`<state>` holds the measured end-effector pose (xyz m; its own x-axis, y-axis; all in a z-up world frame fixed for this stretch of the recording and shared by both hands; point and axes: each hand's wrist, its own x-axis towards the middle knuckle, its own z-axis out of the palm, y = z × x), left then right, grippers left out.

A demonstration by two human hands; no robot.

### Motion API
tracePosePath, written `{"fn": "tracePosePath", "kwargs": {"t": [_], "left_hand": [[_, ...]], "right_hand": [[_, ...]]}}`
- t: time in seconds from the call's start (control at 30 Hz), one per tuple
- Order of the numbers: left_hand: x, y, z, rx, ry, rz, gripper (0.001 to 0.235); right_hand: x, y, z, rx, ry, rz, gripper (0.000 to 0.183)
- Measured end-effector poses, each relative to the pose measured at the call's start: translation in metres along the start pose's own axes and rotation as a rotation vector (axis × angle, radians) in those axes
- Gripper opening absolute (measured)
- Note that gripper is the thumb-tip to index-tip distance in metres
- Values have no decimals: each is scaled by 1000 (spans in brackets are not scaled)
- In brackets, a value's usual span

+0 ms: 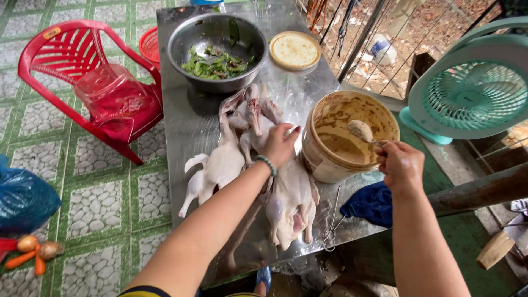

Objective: Stuffing and stitching whole raw poultry on a steel table.

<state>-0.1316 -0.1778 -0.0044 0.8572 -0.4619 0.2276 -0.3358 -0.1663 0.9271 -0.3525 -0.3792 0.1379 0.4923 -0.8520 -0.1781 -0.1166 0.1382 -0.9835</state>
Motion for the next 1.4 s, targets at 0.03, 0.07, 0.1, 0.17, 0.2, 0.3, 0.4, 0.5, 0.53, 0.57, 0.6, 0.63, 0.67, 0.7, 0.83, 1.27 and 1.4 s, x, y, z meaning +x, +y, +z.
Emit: {"fn": "tracePosePath", "kwargs": {"t": [0.03,0.07,0.1,0.17,0.2,0.3,0.4,0.5,0.53,0.57,0.6,0.63,0.67,0.7,0.83,1.27,1.4], "left_hand": [[-14,-9,-29,2,1,-12,51],[-29,-18,-56,118,130,167,32],[-45,-26,-84,235,255,347,18],[-84,-17,-140,371,252,273,19],[-101,-12,-173,509,249,221,20],[-141,3,-219,621,-88,-178,31],[-158,29,-227,825,-229,-244,73],[-161,-30,-224,622,-73,-225,88],[-161,-38,-224,617,-71,-220,88],[-161,-45,-223,583,-126,-324,86],[-159,-53,-224,551,-176,-424,85],[-152,-66,-221,549,-168,-416,85],[-151,-78,-217,507,-173,-408,76],[-148,-91,-213,464,-179,-400,67],[-131,-106,-207,429,-162,-232,53],[-141,-62,-216,260,-190,-449,56],[-143,-72,-212,259,-189,-463,58]], "right_hand": [[1,2,-2,-6,-4,10,12],[2,6,-5,-2,39,6,11],[2,10,-7,1,82,1,10],[-2,10,-21,15,66,-40,9],[-2,11,-21,48,52,-95,10],[-34,-8,-10,12,45,-171,9],[-72,-20,3,14,37,-211,9],[-116,-25,22,7,5,-243,10],[-134,-25,32,5,7,-250,10],[-153,-25,41,-34,0,-194,11],[-169,-23,53,-68,-12,-141,15],[-173,-7,63,-64,-14,-152,15],[-181,10,72,11,-57,-79,13],[-187,28,80,85,-99,-7,13],[-196,132,122,106,-186,145,10],[-248,143,176,-733,-310,-902,23],[-194,78,127,-106,-230,-6,22]]}}
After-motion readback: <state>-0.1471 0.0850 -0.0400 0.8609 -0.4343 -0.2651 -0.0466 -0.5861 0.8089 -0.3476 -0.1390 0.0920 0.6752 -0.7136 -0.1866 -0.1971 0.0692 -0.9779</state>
